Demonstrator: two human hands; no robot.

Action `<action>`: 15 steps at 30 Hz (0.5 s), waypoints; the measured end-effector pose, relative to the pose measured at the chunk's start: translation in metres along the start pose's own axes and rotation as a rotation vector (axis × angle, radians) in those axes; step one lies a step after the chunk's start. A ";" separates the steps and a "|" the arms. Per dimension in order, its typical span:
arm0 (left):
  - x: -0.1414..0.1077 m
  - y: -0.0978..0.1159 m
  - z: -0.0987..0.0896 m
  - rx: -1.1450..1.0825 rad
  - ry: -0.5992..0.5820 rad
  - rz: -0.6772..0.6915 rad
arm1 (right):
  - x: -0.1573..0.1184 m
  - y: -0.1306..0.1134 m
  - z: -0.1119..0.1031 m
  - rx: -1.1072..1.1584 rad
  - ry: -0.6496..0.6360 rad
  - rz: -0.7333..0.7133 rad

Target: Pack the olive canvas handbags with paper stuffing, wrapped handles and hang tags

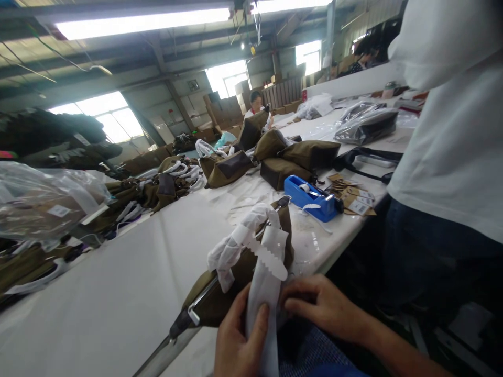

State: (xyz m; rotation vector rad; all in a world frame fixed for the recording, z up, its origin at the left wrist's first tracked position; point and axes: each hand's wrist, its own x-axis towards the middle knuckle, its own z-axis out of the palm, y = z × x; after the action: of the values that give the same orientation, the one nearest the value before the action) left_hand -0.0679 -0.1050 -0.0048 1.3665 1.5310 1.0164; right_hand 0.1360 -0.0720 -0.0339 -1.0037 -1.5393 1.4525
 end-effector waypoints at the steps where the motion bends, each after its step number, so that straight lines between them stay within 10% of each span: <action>1: 0.001 0.002 0.001 0.001 0.023 0.003 | 0.007 0.000 -0.022 -0.173 0.125 -0.039; 4: 0.004 0.007 0.002 0.023 0.064 0.024 | 0.039 0.007 -0.102 -0.630 0.726 -0.215; 6: 0.005 0.008 0.002 0.023 0.061 0.030 | 0.064 0.015 -0.153 -0.900 0.888 -0.170; 10: 0.007 0.003 0.000 0.024 0.048 0.011 | 0.106 0.028 -0.220 -0.908 0.873 -0.042; 15: 0.010 -0.003 -0.002 0.043 0.046 0.030 | 0.127 0.036 -0.242 -0.718 0.760 0.089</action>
State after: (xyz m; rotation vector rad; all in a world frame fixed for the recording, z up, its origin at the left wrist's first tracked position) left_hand -0.0712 -0.0949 -0.0080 1.4088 1.5787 1.0457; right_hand 0.3120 0.1393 -0.0568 -1.7941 -1.4231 0.4059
